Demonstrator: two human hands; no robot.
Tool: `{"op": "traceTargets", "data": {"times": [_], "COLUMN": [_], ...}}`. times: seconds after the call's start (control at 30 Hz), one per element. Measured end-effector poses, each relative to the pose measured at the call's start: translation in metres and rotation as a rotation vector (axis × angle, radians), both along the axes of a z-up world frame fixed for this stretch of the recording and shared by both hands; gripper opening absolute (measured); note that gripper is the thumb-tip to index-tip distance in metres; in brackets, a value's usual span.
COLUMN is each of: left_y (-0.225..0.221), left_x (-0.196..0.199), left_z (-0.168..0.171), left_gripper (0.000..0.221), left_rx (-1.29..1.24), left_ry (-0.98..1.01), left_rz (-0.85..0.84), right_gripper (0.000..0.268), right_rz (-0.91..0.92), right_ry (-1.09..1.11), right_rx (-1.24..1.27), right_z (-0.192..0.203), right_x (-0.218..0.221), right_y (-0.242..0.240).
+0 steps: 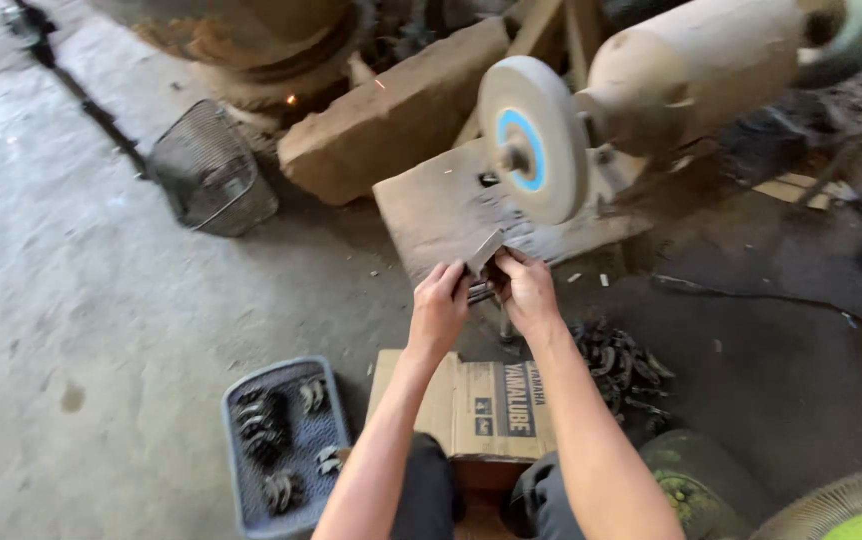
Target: Grind metal motorcycle brake shoes using a bench grinder to smooth the edges or surfaces.
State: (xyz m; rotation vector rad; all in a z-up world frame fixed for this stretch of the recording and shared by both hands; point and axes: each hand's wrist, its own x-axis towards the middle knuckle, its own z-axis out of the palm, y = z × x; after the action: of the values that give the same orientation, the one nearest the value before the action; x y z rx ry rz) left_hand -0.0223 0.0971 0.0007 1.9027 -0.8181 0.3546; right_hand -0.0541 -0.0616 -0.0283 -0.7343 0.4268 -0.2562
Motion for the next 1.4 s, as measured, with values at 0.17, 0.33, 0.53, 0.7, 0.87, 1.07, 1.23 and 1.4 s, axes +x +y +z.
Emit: {"op": "traceTargets", "data": {"times": [0.17, 0.33, 0.53, 0.7, 0.87, 1.07, 1.23, 1.4], "left_y": [0.080, 0.144, 0.192, 0.219, 0.257, 0.305, 0.360, 0.393], "left_x": [-0.040, -0.079, -0.097, -0.097, -0.085, -0.062, 0.002, 0.064], "left_z": [0.023, 0.015, 0.000, 0.000, -0.080, -0.196, -0.319, -0.388], "left_gripper": [0.023, 0.020, 0.016, 0.020, 0.020, 0.022, 0.026, 0.024], "left_rx": [-0.184, -0.447, -0.531, -0.629, -0.740, -0.581, -0.229, -0.076], "left_ry": [0.500, 0.654, 0.685, 0.687, 0.866, 0.910, 0.696, 0.661], "left_rz": [-0.047, -0.004, 0.065, 0.155, 0.359, 0.711, 1.052, 1.288], "right_gripper": [0.020, 0.025, 0.023, 0.025, 0.026, 0.027, 0.028, 0.028], "right_rz": [0.370, 0.594, 0.678, 0.839, 1.073, 1.167, 1.144, 1.167], "right_ry": [-0.024, -0.023, -0.006, 0.132, 0.147, 0.244, 0.273, 0.355], "right_rx": [-0.171, -0.480, -0.593, -0.732, -0.946, -1.130, -1.107, -1.072], "right_z": [0.029, 0.044, 0.043, 0.050, 0.013, -0.034, -0.076, -0.101], "right_x": [-0.003, -0.009, -0.015, -0.009, 0.008, 0.038, 0.059, 0.066], "right_y": [0.065, 0.131, 0.182, 0.223, 0.254, 0.264, 0.247, 0.235]}}
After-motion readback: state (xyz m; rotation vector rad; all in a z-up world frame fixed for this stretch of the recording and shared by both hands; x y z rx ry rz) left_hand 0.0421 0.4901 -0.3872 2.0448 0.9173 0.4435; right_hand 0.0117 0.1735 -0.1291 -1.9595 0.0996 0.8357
